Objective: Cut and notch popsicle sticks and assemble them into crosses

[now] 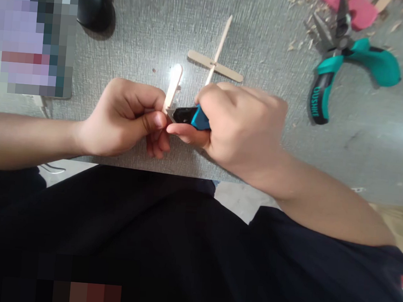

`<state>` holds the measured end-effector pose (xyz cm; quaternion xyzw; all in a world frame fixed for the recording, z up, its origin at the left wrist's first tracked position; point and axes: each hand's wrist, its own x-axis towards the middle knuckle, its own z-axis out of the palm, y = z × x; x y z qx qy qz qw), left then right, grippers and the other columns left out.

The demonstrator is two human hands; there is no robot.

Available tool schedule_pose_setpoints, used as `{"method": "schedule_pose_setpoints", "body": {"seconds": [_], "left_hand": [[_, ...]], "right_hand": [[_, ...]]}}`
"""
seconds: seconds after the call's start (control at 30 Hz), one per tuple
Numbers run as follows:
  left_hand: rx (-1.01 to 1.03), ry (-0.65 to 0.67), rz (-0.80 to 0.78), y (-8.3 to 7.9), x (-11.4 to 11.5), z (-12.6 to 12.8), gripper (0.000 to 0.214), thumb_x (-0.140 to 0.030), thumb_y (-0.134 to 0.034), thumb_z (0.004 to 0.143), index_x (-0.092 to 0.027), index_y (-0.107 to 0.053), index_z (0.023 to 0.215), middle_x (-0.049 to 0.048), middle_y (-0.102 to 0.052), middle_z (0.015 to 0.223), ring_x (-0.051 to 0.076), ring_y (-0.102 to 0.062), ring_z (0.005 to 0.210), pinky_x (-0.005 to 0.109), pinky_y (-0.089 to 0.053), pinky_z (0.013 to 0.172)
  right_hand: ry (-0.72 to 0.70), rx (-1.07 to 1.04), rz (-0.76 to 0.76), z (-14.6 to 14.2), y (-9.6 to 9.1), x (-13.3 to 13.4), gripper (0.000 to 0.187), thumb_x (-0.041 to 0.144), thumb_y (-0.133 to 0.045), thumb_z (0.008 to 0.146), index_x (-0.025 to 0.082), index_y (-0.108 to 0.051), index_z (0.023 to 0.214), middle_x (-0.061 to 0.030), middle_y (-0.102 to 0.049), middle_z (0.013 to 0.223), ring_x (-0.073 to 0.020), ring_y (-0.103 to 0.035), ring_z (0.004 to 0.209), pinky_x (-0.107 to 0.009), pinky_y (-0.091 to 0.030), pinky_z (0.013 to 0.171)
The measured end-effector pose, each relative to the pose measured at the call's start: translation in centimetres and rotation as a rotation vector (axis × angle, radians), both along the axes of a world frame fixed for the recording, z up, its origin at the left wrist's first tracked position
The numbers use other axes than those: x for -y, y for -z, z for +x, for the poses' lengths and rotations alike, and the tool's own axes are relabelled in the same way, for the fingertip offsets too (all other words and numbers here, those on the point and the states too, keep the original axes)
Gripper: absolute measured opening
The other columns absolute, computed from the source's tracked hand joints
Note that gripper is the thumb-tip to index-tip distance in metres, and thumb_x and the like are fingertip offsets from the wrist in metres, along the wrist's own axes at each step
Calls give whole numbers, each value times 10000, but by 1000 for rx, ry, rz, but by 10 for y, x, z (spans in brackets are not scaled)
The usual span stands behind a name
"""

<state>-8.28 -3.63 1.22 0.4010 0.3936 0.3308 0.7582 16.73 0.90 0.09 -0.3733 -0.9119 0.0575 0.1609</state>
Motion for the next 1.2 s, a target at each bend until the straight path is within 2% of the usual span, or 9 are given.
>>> {"method": "schedule_pose_setpoints", "body": {"seconds": [0.2, 0.33, 0.4, 0.57, 0.8, 0.9, 1.07, 1.13, 1.2], "left_hand": [[37, 8, -83, -4, -2, 0, 369, -329, -853, 1122, -192, -635, 857, -23, -788, 695, 115, -783, 561, 174, -640, 515], [49, -15, -100, -3, -2, 1, 333, -241, -794, 1141, -187, -638, 852, -39, -788, 693, 112, -790, 558, 170, -634, 508], [54, -21, -101, -3, -2, 1, 323, -243, -793, 1140, -184, -650, 857, -37, -790, 691, 114, -794, 564, 168, -633, 508], [35, -12, -74, -2, -2, 1, 364, -330, -884, 1096, -194, -648, 855, -17, -799, 701, 125, -793, 574, 179, -642, 518], [33, 3, -46, -1, -1, 0, 391, -400, -901, 1092, -201, -655, 863, -8, -809, 724, 121, -789, 587, 188, -651, 538], [35, 13, -28, 0, -1, 1, 460, -520, -915, 1074, -202, -658, 864, -1, -806, 732, 124, -786, 590, 200, -657, 544], [63, -1, 27, 2, 2, 0, 671, -825, -904, 936, -194, -687, 863, 22, -793, 745, 117, -759, 595, 211, -652, 543], [42, 16, 41, 3, 4, 0, 603, -752, -899, 1000, -203, -692, 859, 25, -793, 754, 119, -754, 605, 215, -650, 546], [18, 38, 64, 3, 5, -1, 458, -540, -884, 1092, -219, -680, 837, 21, -791, 753, 120, -747, 601, 216, -642, 542]], "right_hand": [[16, 92, -13, 11, -3, -5, 962, 1064, -268, 1067, 241, -750, 938, -84, -606, 781, -254, -616, 750, -424, -363, 693], [-5, -21, 169, 6, -2, -4, 850, 967, -339, 1137, 241, -716, 907, -69, -614, 763, -212, -567, 681, -416, -295, 662], [6, -101, 208, 4, -1, -3, 827, 931, -335, 1162, 239, -720, 922, -62, -628, 771, -204, -564, 670, -413, -279, 662], [29, -52, -32, 0, -4, 1, 901, 971, -206, 1146, 262, -709, 912, -35, -602, 718, -203, -574, 660, -420, -308, 659], [26, -17, -110, -4, -11, 2, 943, 966, -122, 1148, 253, -700, 935, -21, -606, 666, -193, -616, 626, -409, -329, 619], [-29, -52, -127, -3, -12, -1, 894, 923, -184, 1184, 243, -718, 953, -17, -617, 673, -187, -625, 619, -399, -324, 608], [-127, -69, -169, 2, -12, -6, 817, 870, -295, 1216, 224, -751, 1013, -3, -664, 693, -163, -622, 599, -368, -350, 586], [-138, -58, -207, 2, -12, -6, 828, 868, -269, 1219, 225, -750, 1014, -1, -669, 703, -157, -617, 603, -359, -359, 594], [-140, -47, -259, 1, -12, -6, 854, 888, -233, 1209, 235, -728, 968, 1, -643, 696, -154, -598, 606, -349, -362, 600]]}}
